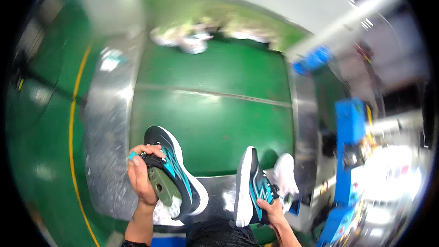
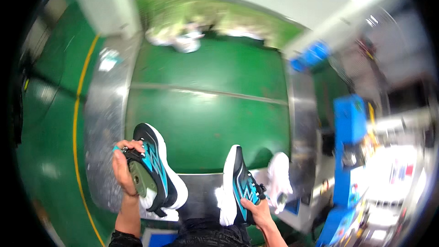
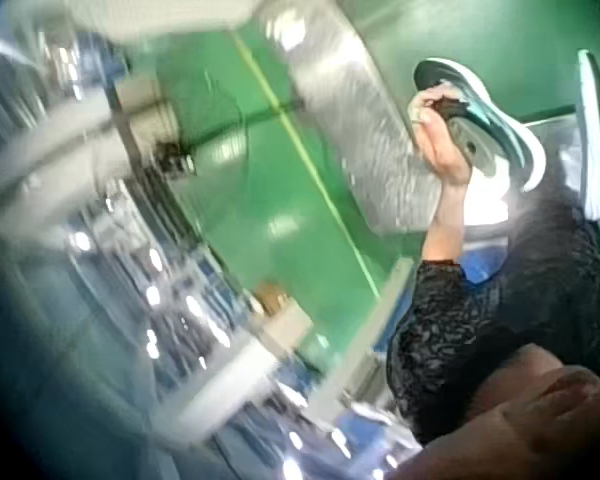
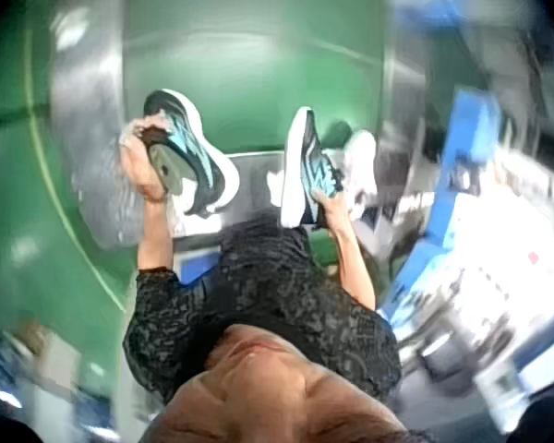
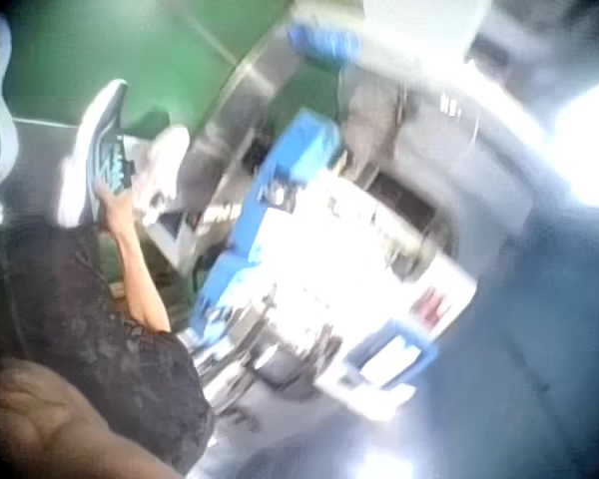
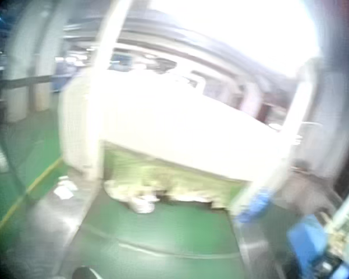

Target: The person uses a specialized shoe-lasting machine to shape and press multiple pairs of sneakers, alternating between teal and white footwear. The person removes a shoe from the assembly line, places it into the machine for pressing, and then transfers it to a drying conveyor.

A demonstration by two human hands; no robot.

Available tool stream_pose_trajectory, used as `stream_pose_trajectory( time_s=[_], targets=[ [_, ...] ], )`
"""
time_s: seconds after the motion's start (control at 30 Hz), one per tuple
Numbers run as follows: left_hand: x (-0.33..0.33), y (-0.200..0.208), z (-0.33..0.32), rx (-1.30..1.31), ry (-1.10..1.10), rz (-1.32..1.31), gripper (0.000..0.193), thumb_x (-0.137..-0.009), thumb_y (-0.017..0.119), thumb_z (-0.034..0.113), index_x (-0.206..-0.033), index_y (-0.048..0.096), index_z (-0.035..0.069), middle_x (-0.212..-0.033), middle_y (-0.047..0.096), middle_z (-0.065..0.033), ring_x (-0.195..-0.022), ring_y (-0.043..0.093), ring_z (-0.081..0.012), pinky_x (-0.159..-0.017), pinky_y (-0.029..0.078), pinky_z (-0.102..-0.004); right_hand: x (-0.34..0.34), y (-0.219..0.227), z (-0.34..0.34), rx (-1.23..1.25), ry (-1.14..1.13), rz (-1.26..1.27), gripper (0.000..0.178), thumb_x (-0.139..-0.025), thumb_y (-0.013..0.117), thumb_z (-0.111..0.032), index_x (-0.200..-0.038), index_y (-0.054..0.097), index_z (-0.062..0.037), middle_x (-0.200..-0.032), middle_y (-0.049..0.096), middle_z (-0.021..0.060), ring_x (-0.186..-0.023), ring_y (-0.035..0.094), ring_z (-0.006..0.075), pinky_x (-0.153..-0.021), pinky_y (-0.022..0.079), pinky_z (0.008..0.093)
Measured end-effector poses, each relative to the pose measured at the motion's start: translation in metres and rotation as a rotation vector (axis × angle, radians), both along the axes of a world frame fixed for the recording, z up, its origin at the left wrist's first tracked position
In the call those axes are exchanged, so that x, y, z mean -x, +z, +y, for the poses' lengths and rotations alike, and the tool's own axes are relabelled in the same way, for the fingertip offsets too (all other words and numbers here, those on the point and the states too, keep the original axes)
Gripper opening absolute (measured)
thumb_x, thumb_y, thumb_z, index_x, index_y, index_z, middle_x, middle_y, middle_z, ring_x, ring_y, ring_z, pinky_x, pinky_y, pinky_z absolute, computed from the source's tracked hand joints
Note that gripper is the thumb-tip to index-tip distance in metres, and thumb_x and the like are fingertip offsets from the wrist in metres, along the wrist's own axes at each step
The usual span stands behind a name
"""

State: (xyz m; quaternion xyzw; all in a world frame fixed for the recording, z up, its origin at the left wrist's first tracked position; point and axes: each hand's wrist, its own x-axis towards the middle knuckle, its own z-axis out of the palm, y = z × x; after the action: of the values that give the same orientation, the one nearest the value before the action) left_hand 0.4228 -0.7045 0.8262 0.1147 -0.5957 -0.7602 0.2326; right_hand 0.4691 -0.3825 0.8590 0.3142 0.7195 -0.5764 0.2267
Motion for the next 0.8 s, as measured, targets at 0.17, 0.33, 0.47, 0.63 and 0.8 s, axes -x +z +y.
stream_pose_trajectory(
  time_s=[0.17, 0.33, 0.47, 0.63, 0.8],
  targets=[
    [0.045, 0.093, 0.12, -0.055, -0.564, 0.082, 0.044, -0.102, 0.025, 0.039, -0.097, 0.047, 0.001, -0.079, 0.058, -0.0128, -0.088, 0.052, -0.0219, -0.096, 0.035, -0.0388, -0.09, 0.025, 0.057, 0.109, -0.361, 0.305, 0.061, -0.071, 0.079, -0.024, -0.119, 0.052, 0.0, -0.103, 0.058, 0.0046, -0.088, 0.055, 0.0133, -0.078, 0.046, 0.0288],
    [0.022, 0.174, 0.257, -0.025, -1.124, -0.035, 0.044, -0.102, 0.024, 0.036, -0.097, 0.047, -0.001, -0.077, 0.06, -0.0138, -0.085, 0.055, -0.0222, -0.099, 0.033, -0.0391, -0.143, 0.121, 0.056, 0.048, -0.458, 0.428, 0.053, -0.075, 0.078, -0.024, -0.117, 0.055, -0.0019, -0.094, 0.06, 0.0013, -0.084, 0.052, 0.0104, -0.077, 0.045, 0.0275],
    [-0.056, 0.195, 0.325, -0.095, -1.673, -0.006, 0.041, -0.102, 0.025, 0.033, -0.096, 0.048, -0.001, -0.076, 0.059, -0.0158, -0.081, 0.056, -0.0226, -0.101, 0.031, -0.0383, -0.258, 0.148, 0.037, -0.041, -0.778, 0.43, 0.056, -0.078, 0.076, -0.025, -0.125, 0.053, -0.004, -0.107, 0.062, 0.0041, -0.095, 0.054, 0.0107, -0.088, 0.044, 0.0261],
    [-0.151, 0.191, 0.373, -0.125, -2.217, -0.116, 0.046, -0.101, 0.03, 0.04, -0.094, 0.048, -0.002, -0.075, 0.06, -0.0179, -0.081, 0.056, -0.0262, -0.094, 0.037, -0.0406, -0.353, 0.162, -0.036, -0.284, -1.213, 0.32, 0.049, -0.077, 0.076, -0.027, -0.115, 0.057, -0.0025, -0.099, 0.061, 0.0018, -0.089, 0.051, 0.0104, -0.082, 0.044, 0.0271],
    [-0.294, 0.21, 0.364, -0.231, -2.63, -0.329, 0.049, -0.1, 0.029, 0.042, -0.096, 0.05, -0.002, -0.083, 0.06, -0.0175, -0.082, 0.057, -0.0256, -0.094, 0.041, -0.0427, -0.474, 0.138, -0.179, -0.251, -1.916, 0.125, 0.051, -0.071, 0.08, -0.025, -0.111, 0.059, -0.0028, -0.096, 0.062, 0.0025, -0.08, 0.053, 0.0109, -0.075, 0.047, 0.0277]
  ],
)
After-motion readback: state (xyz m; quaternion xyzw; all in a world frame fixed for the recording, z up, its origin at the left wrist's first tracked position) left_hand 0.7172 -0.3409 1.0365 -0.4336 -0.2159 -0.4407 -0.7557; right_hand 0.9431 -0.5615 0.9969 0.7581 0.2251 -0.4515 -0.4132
